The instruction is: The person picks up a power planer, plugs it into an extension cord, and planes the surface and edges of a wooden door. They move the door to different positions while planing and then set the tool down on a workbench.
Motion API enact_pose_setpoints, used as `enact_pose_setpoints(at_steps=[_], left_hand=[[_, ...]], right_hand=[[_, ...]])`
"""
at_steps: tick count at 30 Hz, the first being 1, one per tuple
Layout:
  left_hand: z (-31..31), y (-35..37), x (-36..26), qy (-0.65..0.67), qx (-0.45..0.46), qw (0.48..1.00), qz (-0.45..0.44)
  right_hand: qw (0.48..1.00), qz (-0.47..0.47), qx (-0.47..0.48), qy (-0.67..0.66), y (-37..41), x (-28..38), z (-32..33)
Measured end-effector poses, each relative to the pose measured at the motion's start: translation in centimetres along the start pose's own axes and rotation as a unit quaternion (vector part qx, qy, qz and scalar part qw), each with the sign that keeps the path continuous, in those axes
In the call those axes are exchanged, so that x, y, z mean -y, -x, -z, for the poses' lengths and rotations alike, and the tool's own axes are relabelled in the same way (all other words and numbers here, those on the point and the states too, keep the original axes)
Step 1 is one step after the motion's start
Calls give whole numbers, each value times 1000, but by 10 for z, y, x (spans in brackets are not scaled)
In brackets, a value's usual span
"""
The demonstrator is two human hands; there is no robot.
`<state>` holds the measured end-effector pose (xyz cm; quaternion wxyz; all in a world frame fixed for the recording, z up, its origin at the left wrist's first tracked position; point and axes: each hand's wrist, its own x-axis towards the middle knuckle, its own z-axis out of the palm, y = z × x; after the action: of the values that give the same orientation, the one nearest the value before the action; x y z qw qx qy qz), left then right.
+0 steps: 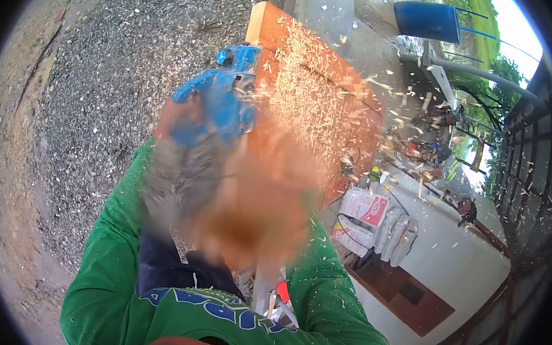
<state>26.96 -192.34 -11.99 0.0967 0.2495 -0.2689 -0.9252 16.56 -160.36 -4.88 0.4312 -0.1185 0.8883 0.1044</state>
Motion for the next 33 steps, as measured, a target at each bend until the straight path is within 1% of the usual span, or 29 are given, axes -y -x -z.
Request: enact_pose_setpoints(at_steps=[1,2,4,5,6,8,9,10,12,13,15,18,21,24,27,30,33], left_hand=[[4,-10,3,25,12,1000,-4],[4,-18,10,-40,-53,998,-20],[-7,-22,-12,-96,-47,993,-56],[-9,-26,-19,-94,-46,993,-54],[-10,-29,-25,-92,-46,993,-53],[-14,-36,-37,-67,-46,996,-35],[-15,-40,-41,-44,-46,998,-19],[-15,-44,-46,-108,-31,991,-67],[-19,-50,-55,-80,-51,995,-31],[-21,-53,-58,-66,-60,996,-12],[-18,-65,-58,-51,-54,997,-5],[-15,-80,-59,-10,-49,999,2],[-14,-89,-63,2,-54,999,8],[-15,-99,-65,6,-46,999,10],[-15,-107,-70,10,-38,999,12],[-19,-115,-77,15,-30,999,13],[-20,-124,-83,16,-24,1000,12]], right_hand=[[1000,13,-5,-19,3,0,0],[1000,20,-12,3,-4,-10,-7],[999,20,-30,28,1,-1,-3],[998,20,-38,40,3,2,-2],[995,33,-67,64,-1,1,-6],[998,-5,-54,39,-4,-6,-11],[998,-24,-47,26,1,4,-6],[999,-19,-49,15,3,8,-4],[999,-11,-53,-6,6,12,-2],[999,-17,-49,14,5,10,-3],[997,-28,-40,54,1,9,-3],[998,-15,-17,59,2,10,2],[997,-8,-49,62,-3,-2,-9],[998,-7,-51,40,1,1,-6],[998,-59,19,4,9,21,12],[997,-25,-25,-73,5,4,-4],[999,-26,-43,2,2,-1,-8]])
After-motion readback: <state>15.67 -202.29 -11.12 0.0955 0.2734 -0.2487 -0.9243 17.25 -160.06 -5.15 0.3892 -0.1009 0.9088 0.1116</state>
